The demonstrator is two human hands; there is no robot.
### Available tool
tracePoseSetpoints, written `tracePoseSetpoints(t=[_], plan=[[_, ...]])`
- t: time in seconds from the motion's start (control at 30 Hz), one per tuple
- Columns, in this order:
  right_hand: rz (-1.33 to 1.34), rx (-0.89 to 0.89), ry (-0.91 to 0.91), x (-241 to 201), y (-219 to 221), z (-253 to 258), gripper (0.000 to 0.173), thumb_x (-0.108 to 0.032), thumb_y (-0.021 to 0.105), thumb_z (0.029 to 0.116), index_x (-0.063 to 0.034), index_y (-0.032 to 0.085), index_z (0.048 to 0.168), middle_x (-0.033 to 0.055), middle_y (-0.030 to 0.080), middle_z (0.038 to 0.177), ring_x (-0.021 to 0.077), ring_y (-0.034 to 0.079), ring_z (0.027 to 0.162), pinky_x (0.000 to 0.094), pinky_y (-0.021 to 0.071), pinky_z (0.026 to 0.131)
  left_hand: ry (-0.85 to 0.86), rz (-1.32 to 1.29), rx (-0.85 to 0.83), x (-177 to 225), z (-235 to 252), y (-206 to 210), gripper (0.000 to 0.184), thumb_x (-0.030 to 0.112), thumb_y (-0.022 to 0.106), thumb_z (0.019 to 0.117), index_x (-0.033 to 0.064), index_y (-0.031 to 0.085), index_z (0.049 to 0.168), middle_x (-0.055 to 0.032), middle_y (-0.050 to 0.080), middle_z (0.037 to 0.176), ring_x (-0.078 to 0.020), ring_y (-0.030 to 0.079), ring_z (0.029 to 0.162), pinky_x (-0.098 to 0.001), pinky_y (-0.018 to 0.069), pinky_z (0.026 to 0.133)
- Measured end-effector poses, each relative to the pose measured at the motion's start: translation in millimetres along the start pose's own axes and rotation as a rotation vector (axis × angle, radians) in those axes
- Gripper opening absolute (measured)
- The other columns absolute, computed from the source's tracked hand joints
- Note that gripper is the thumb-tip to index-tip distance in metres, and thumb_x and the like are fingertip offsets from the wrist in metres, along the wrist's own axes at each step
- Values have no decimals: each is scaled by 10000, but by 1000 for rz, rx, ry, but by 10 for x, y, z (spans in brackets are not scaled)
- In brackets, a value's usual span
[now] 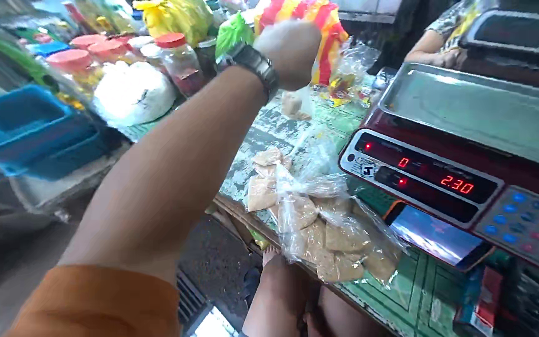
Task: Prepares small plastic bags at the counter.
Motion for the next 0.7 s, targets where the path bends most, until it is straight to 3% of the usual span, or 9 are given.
tracePoseSetpoints(t=[0.07, 0.13, 0.3, 0.4, 0.47, 0.53, 0.57, 0.63, 0.7], plan=[[8, -11, -36, 48, 33, 12, 604, -198, 738, 878, 122, 491, 1326, 318, 567, 1261, 374, 585, 1154, 512, 493, 994, -64, -97, 100, 44, -378, -290, 331, 81, 622, 900, 82, 659, 1228, -165, 686, 1123, -353, 655, 1072, -602, 510, 887], [9, -43, -71, 63, 72, 10, 543, -193, 745, 878, 97, 525, 1282, 280, 581, 1228, 339, 589, 1121, 483, 501, 966, -135, -180, 217, 134, -731, -465, 247, 101, 605, 931, 109, 692, 1162, -130, 680, 981, -297, 657, 929, -532, 507, 784], [-22, -120, -191, 181, 204, -18, 478, -198, 734, 898, 55, 570, 1268, 237, 614, 1237, 313, 609, 1157, 461, 512, 995, -119, -246, 222, 318, -1319, -671, 254, 180, 622, 980, 129, 668, 1224, -104, 688, 1041, -248, 662, 976, -506, 513, 844], [-25, -192, -220, 265, 274, 22, 357, -207, 701, 924, 7, 637, 1203, 178, 635, 1209, 254, 635, 1117, 417, 545, 971, -117, -285, 344, 525, -1745, -786, 174, 300, 654, 995, 145, 709, 1052, -13, 667, 905, -125, 637, 849, -383, 510, 763], [-70, -279, -191, 300, 287, 15, 327, -225, 684, 957, -17, 652, 1207, 159, 649, 1212, 227, 667, 1073, 405, 564, 954, -69, -231, 424, 674, -2031, -527, 178, 223, 629, 994, 73, 720, 1027, -92, 692, 907, -234, 673, 866, -473, 540, 781], [-148, -328, -170, 311, 277, -3, 345, -246, 671, 977, -22, 650, 1239, 173, 640, 1248, 248, 670, 1068, 428, 557, 969, -29, -184, 199, 737, -2255, -155, 169, 141, 587, 1012, 24, 695, 1066, -174, 694, 960, -359, 685, 930, -586, 543, 833], [-174, -323, -166, 318, 259, -12, 355, -248, 666, 982, -22, 644, 1255, 182, 633, 1264, 260, 675, 1068, 437, 559, 972, -63, -189, 122, 730, -2337, -149, 176, 134, 586, 1021, 20, 699, 1094, -186, 707, 993, -364, 694, 955, -595, 541, 859], [-171, -293, -168, 343, 242, -21, 363, -255, 661, 986, -28, 638, 1268, 185, 621, 1274, 266, 676, 1050, 436, 560, 962, -129, -236, 190, 585, -2500, -501, 216, 180, 581, 1037, 59, 692, 1177, -158, 711, 1036, -296, 691, 949, -564, 537, 855], [-153, -285, -166, 381, 255, -25, 372, -270, 659, 988, -34, 636, 1274, 179, 623, 1274, 263, 675, 1052, 435, 559, 962, 61, -128, 411, -101, -2610, -915, 210, 332, 589, 1035, 248, 666, 1211, 49, 682, 998, -22, 658, 830, -290, 593, 677]])
Point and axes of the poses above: each hand's wrist, its own z-axis towards the middle knuckle, its own y-axis out of the palm, x = y × z, the point moved 3 cm from there along z, towards the middle knuckle
